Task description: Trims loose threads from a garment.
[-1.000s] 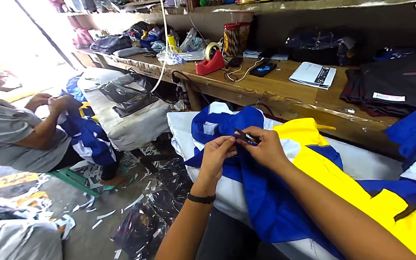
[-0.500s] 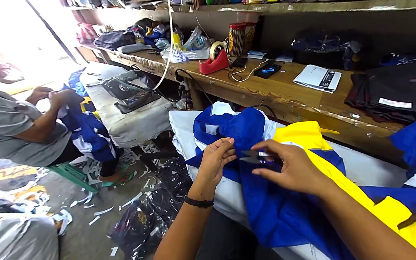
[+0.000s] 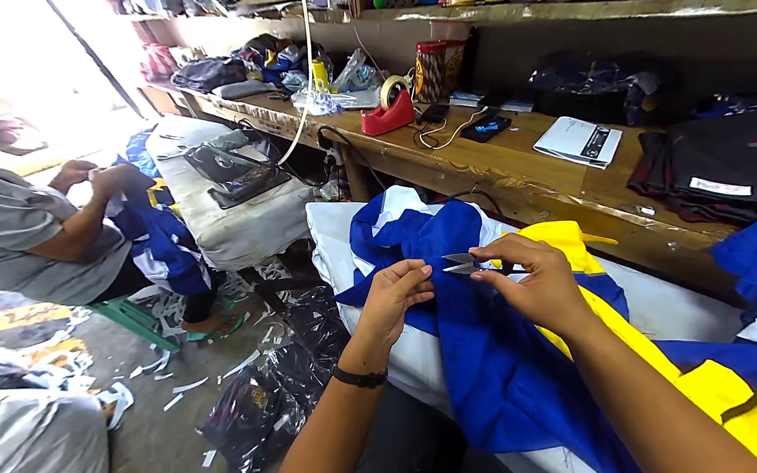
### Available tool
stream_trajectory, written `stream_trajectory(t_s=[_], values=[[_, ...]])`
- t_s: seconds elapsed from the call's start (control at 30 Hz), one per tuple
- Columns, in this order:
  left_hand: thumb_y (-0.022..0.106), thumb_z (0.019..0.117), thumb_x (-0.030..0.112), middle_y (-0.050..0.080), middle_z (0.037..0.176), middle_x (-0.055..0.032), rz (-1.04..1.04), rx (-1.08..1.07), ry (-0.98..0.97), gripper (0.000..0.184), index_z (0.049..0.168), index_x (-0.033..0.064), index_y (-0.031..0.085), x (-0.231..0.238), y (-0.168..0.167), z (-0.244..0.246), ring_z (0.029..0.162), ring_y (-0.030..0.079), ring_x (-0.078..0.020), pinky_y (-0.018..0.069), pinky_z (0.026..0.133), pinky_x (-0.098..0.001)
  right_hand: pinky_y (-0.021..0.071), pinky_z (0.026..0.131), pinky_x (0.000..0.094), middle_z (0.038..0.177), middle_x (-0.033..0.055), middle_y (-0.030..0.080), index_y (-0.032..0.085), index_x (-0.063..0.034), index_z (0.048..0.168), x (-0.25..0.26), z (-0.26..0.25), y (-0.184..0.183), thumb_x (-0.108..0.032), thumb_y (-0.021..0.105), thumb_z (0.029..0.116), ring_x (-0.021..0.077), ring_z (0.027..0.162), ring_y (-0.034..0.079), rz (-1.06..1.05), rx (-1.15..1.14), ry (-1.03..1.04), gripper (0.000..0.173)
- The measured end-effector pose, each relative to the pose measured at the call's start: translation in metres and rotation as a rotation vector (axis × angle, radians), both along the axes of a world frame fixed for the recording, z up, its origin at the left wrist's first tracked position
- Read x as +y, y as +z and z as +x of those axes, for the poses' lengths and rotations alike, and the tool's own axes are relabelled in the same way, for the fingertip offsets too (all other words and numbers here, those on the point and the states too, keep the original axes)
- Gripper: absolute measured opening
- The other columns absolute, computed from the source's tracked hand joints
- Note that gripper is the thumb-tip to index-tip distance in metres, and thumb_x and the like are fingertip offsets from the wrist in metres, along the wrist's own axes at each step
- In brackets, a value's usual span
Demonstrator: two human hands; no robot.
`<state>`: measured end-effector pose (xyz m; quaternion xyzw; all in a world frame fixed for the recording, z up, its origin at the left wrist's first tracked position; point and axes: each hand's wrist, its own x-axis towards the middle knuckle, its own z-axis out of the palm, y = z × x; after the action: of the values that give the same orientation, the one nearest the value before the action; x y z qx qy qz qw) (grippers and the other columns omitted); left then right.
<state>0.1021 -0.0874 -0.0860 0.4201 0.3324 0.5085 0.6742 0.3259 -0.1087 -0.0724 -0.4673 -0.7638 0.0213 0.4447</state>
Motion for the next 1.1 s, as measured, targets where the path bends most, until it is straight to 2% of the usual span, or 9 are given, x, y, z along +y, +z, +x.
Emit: stream_trajectory(t_s=[0.13,0.4,0.47,0.57,0.63,0.77,0.9,1.1], values=[[0.051,0.1004,-0.004,0.071,0.079,-0.0045,0.042,0.007,-0.058,0.02,0.092,0.0021,0.068,0.0,-0.001,-0.002,0.07,0.07,-0.009,0.0598,0.07,-0.0239,0.0449,0.08,0.0442,0.104,-0.0034,0.074,0.08,-0.0168,0.107,0.003,0.002,0.011,-0.032,0.075,0.0874,0.0123,0.088,0.064,0.042,-0.095,0.044,0.025],[0.048,0.1001,-0.003,0.071,0.078,-0.004,0.047,-0.011,-0.106,0.023,0.09,0.0028,0.067,0.0,-0.001,-0.006,0.07,0.07,-0.0094,0.06,0.072,-0.0251,0.0441,0.08,0.0412,0.095,-0.0066,0.074,0.081,-0.0167,0.098,0.006,0.002,0.014,-0.028,0.075,0.0881,0.009,0.084,0.063,0.058,-0.096,0.108,0.016],[0.047,0.101,-0.002,0.072,0.08,-0.005,0.043,-0.037,-0.115,0.022,0.092,0.0033,0.066,0.0,-0.002,-0.007,0.072,0.071,-0.0109,0.0609,0.073,-0.0269,0.0477,0.077,0.0382,0.094,-0.0062,0.072,0.079,-0.0142,0.101,0.004,0.0,0.01,-0.027,0.076,0.0868,0.0068,0.082,0.063,0.026,-0.017,0.09,0.019],[0.046,0.1041,0.0,0.073,0.082,-0.0082,0.008,-0.08,-0.102,0.019,0.097,0.0027,0.063,-0.002,-0.003,-0.007,0.072,0.073,-0.0136,0.0621,0.071,-0.0284,0.0522,0.066,0.0266,0.097,-0.0048,0.069,0.075,-0.0132,0.112,-0.001,-0.003,-0.002,-0.029,0.075,0.0884,0.0034,0.077,0.061,-0.007,0.106,0.026,0.028],[0.045,0.105,0.0,0.073,0.083,-0.0093,-0.002,-0.109,-0.091,0.019,0.1,0.0021,0.062,-0.004,-0.004,-0.007,0.072,0.073,-0.0145,0.0626,0.069,-0.0286,0.0508,0.064,0.0279,0.098,-0.0028,0.069,0.075,-0.0131,0.114,-0.003,-0.006,-0.012,-0.032,0.074,0.0905,0.005,0.076,0.06,0.023,0.126,-0.021,0.03],[0.044,0.1053,0.0,0.074,0.085,-0.01,-0.007,-0.138,-0.084,0.019,0.102,0.0022,0.062,-0.006,-0.004,-0.007,0.073,0.074,-0.0144,0.0627,0.068,-0.0284,0.0528,0.073,0.0375,0.102,0.0006,0.072,0.076,-0.0122,0.113,-0.005,-0.01,-0.024,-0.034,0.072,0.0927,0.0115,0.085,0.066,0.108,0.093,-0.068,0.03],[0.044,0.105,0.0,0.074,0.085,-0.0105,-0.003,-0.151,-0.077,0.019,0.101,0.0022,0.063,-0.007,-0.004,-0.007,0.073,0.074,-0.0146,0.0629,0.068,-0.0279,0.0529,0.072,0.0359,0.103,0.0022,0.074,0.077,-0.0114,0.109,-0.005,-0.012,-0.029,-0.033,0.071,0.0933,0.0128,0.085,0.067,0.147,0.052,-0.055,0.027],[0.045,0.1041,-0.001,0.073,0.084,-0.0097,0.007,-0.129,-0.074,0.019,0.099,0.0023,0.063,-0.006,-0.004,-0.008,0.072,0.074,-0.014,0.0628,0.068,-0.0281,0.0527,0.076,0.0333,0.104,0.0007,0.074,0.079,-0.012,0.109,-0.004,-0.011,-0.033,-0.033,0.069,0.095,0.0089,0.086,0.066,0.132,0.078,0.033,0.027]])
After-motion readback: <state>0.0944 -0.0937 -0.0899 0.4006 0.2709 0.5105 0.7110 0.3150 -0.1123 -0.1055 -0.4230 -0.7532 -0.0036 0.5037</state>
